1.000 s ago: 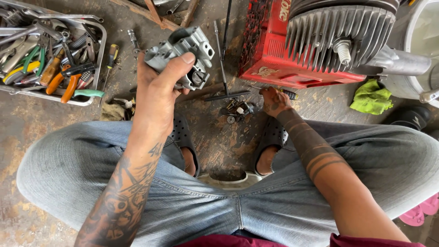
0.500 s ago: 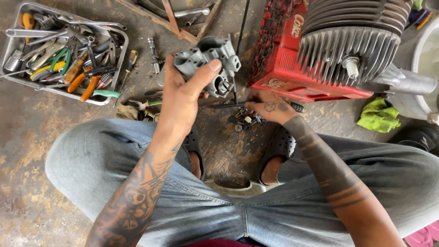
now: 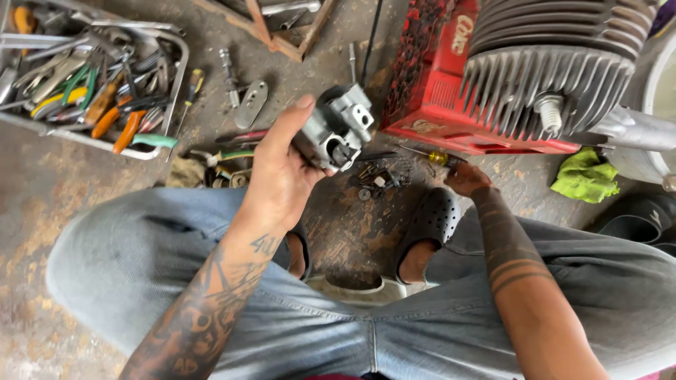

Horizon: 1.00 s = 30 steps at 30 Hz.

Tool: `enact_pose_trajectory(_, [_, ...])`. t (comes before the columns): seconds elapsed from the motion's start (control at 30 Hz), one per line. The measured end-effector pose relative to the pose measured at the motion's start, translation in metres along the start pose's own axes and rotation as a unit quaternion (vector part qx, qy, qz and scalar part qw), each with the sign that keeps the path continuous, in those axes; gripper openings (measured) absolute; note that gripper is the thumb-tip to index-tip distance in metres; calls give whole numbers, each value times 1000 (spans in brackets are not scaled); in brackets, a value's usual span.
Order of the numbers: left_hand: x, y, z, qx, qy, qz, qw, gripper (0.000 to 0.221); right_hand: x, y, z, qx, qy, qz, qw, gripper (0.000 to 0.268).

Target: Disassembling and adjusting a motorcycle carburetor using a screwdriver while seated on the floor

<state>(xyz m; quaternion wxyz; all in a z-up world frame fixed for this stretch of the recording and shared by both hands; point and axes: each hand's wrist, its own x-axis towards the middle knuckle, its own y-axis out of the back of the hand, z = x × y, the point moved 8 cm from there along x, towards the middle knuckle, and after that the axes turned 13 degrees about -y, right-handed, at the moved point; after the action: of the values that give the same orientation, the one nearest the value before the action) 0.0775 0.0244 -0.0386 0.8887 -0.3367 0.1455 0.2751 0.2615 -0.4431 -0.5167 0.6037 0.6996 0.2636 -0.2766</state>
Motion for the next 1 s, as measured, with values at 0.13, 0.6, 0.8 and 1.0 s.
enact_pose_trajectory(0.13, [10, 0, -9, -47, 14, 18, 999, 50, -43, 9, 7, -103, -70, 54, 991, 47])
enact_pose_trajectory(0.6, [25, 10, -7, -119, -3, 93, 989, 34, -91, 45, -85, -152, -15, 266, 952, 35])
enact_pose_trajectory(0.8, [28, 20, 0, -154, -42, 83, 984, 29, -75, 16, -70, -205, 48, 258, 943, 34])
enact_pose_trajectory(1.0, [30, 21, 11, -196, -46, 89, 975, 35, -59, 39, -64, -229, -73, 155, 958, 26])
